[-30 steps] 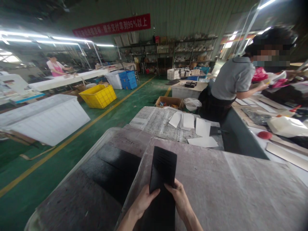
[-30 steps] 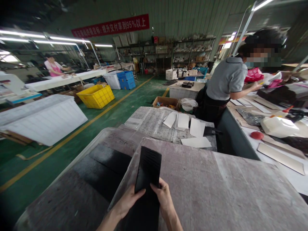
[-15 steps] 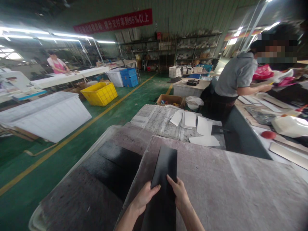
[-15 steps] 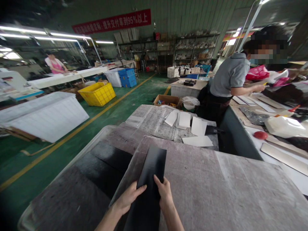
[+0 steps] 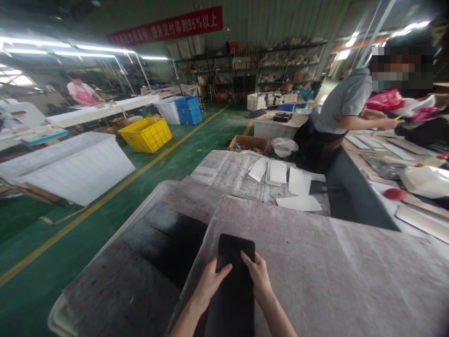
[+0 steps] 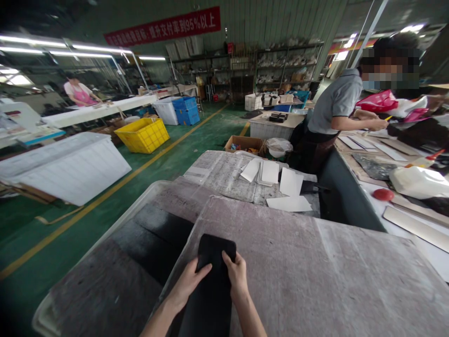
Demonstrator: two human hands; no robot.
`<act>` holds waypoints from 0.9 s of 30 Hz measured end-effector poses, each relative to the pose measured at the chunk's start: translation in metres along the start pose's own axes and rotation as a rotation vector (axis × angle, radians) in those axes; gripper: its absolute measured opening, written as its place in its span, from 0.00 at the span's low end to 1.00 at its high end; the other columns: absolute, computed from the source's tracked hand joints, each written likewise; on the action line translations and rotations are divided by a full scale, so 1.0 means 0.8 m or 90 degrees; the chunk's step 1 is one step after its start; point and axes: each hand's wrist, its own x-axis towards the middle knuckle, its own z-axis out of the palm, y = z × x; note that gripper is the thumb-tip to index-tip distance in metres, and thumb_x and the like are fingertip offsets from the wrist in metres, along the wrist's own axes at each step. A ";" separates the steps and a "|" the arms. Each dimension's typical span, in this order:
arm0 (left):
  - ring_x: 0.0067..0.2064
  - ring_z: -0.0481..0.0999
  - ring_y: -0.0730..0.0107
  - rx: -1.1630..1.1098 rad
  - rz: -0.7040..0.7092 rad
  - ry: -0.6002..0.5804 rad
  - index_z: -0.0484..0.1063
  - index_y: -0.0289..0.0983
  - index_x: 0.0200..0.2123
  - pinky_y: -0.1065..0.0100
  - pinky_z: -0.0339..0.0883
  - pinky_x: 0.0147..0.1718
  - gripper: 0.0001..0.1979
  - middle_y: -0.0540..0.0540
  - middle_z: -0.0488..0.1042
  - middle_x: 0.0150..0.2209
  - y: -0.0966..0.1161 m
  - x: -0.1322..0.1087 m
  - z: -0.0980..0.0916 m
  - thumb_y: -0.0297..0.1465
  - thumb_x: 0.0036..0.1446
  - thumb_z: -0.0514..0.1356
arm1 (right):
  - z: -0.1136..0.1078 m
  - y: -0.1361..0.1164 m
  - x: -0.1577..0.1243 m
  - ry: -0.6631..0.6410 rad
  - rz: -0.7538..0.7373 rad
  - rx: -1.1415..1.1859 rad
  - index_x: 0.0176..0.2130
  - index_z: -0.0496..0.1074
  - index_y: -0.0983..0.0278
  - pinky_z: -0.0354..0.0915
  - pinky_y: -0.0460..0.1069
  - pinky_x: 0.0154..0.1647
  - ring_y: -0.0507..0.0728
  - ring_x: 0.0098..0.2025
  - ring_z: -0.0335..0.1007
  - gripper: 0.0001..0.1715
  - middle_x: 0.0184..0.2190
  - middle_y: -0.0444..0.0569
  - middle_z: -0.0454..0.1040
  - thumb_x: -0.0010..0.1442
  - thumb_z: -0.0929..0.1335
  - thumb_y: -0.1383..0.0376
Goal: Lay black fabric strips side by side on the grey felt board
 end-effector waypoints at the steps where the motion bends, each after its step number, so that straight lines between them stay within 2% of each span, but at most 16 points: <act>1: 0.56 0.73 0.48 0.009 -0.010 -0.013 0.73 0.34 0.52 0.53 0.65 0.56 0.27 0.39 0.77 0.51 0.001 0.004 0.002 0.43 0.52 0.66 | 0.002 0.001 0.001 0.004 0.012 0.007 0.39 0.78 0.65 0.71 0.56 0.40 0.62 0.35 0.76 0.22 0.31 0.50 0.81 0.49 0.74 0.53; 3: 0.53 0.75 0.48 0.040 -0.008 -0.026 0.74 0.33 0.50 0.54 0.68 0.53 0.24 0.40 0.79 0.47 -0.001 0.009 0.003 0.43 0.54 0.64 | 0.001 -0.001 0.000 -0.030 0.031 0.018 0.42 0.78 0.65 0.70 0.57 0.42 0.63 0.35 0.77 0.24 0.32 0.49 0.81 0.48 0.75 0.54; 5: 0.52 0.75 0.49 0.098 0.028 -0.004 0.75 0.34 0.49 0.56 0.68 0.53 0.23 0.41 0.79 0.47 -0.005 0.009 0.003 0.42 0.54 0.64 | -0.006 -0.008 -0.002 -0.081 0.030 0.030 0.42 0.78 0.64 0.69 0.58 0.45 0.64 0.38 0.77 0.24 0.36 0.50 0.81 0.45 0.77 0.58; 7: 0.53 0.74 0.48 0.139 0.066 0.025 0.76 0.36 0.47 0.57 0.66 0.55 0.21 0.41 0.79 0.48 -0.008 0.006 0.001 0.41 0.53 0.64 | -0.015 -0.016 -0.005 -0.116 0.002 0.029 0.37 0.79 0.62 0.67 0.59 0.50 0.65 0.45 0.75 0.18 0.43 0.52 0.80 0.44 0.78 0.59; 9: 0.54 0.73 0.48 0.126 0.085 0.021 0.76 0.37 0.47 0.56 0.64 0.56 0.20 0.41 0.78 0.49 -0.007 0.002 0.000 0.40 0.53 0.63 | -0.024 -0.024 -0.008 -0.156 -0.042 -0.015 0.29 0.79 0.62 0.64 0.59 0.54 0.67 0.51 0.72 0.11 0.51 0.53 0.76 0.45 0.77 0.58; 10: 0.54 0.73 0.48 0.107 0.088 0.010 0.76 0.37 0.48 0.55 0.64 0.56 0.20 0.40 0.77 0.50 -0.006 0.002 -0.001 0.39 0.54 0.62 | -0.027 -0.027 -0.008 -0.178 -0.056 -0.043 0.29 0.79 0.61 0.64 0.59 0.55 0.67 0.54 0.70 0.11 0.54 0.54 0.74 0.46 0.77 0.58; 11: 0.54 0.73 0.49 0.088 0.088 -0.001 0.75 0.37 0.49 0.54 0.65 0.55 0.20 0.40 0.77 0.50 -0.004 0.002 -0.001 0.38 0.55 0.61 | -0.030 -0.029 -0.008 -0.196 -0.061 -0.063 0.33 0.80 0.61 0.63 0.59 0.55 0.68 0.55 0.69 0.13 0.56 0.54 0.72 0.47 0.77 0.57; 13: 0.52 0.74 0.50 0.073 0.090 -0.012 0.75 0.36 0.50 0.53 0.66 0.55 0.19 0.39 0.77 0.49 0.000 0.007 0.000 0.34 0.55 0.61 | -0.032 -0.031 -0.005 -0.208 -0.049 -0.067 0.48 0.76 0.56 0.65 0.59 0.53 0.66 0.55 0.69 0.27 0.58 0.54 0.70 0.47 0.77 0.58; 15: 0.53 0.74 0.51 0.075 0.099 -0.020 0.76 0.36 0.49 0.54 0.64 0.56 0.19 0.40 0.78 0.49 0.001 0.013 0.002 0.30 0.53 0.61 | -0.031 -0.028 0.001 -0.187 -0.025 -0.044 0.57 0.69 0.55 0.67 0.56 0.49 0.63 0.49 0.73 0.38 0.54 0.53 0.74 0.47 0.77 0.58; 16: 0.54 0.74 0.51 0.084 0.107 -0.019 0.76 0.36 0.49 0.54 0.62 0.58 0.19 0.40 0.78 0.49 0.001 0.015 0.003 0.28 0.51 0.61 | -0.028 -0.025 0.004 -0.172 -0.009 -0.035 0.57 0.69 0.56 0.69 0.55 0.46 0.62 0.44 0.76 0.39 0.49 0.53 0.77 0.46 0.77 0.57; 18: 0.56 0.71 0.51 0.106 0.118 0.003 0.76 0.37 0.49 0.55 0.59 0.60 0.20 0.41 0.77 0.51 -0.002 0.018 0.004 0.26 0.50 0.62 | -0.021 -0.017 0.011 -0.111 0.015 -0.029 0.50 0.75 0.62 0.70 0.53 0.41 0.60 0.35 0.76 0.35 0.36 0.50 0.81 0.42 0.78 0.56; 20: 0.57 0.71 0.50 0.100 0.099 0.028 0.75 0.37 0.51 0.54 0.60 0.59 0.20 0.40 0.76 0.52 -0.004 0.018 0.004 0.29 0.53 0.62 | -0.013 -0.008 0.015 -0.037 0.025 -0.026 0.40 0.79 0.65 0.70 0.53 0.36 0.59 0.30 0.75 0.29 0.28 0.48 0.80 0.38 0.79 0.55; 22: 0.54 0.74 0.49 0.046 0.045 0.004 0.73 0.36 0.52 0.53 0.65 0.56 0.21 0.39 0.77 0.51 -0.004 0.015 0.004 0.35 0.55 0.63 | -0.006 -0.003 0.017 0.009 0.033 -0.023 0.35 0.78 0.66 0.71 0.53 0.35 0.60 0.29 0.75 0.26 0.26 0.48 0.79 0.39 0.78 0.53; 25: 0.51 0.76 0.50 -0.011 -0.020 -0.041 0.72 0.33 0.53 0.54 0.68 0.53 0.24 0.38 0.77 0.50 -0.001 0.012 0.005 0.38 0.54 0.64 | -0.002 -0.002 0.014 -0.005 0.063 0.009 0.37 0.78 0.66 0.71 0.55 0.36 0.61 0.30 0.76 0.26 0.27 0.48 0.80 0.41 0.77 0.53; 27: 0.53 0.74 0.50 0.031 -0.001 0.002 0.73 0.34 0.52 0.55 0.66 0.55 0.25 0.39 0.77 0.51 0.001 0.010 0.005 0.39 0.52 0.66 | -0.004 -0.005 0.010 -0.040 0.063 0.026 0.39 0.78 0.65 0.71 0.56 0.39 0.62 0.33 0.77 0.26 0.30 0.49 0.81 0.40 0.78 0.56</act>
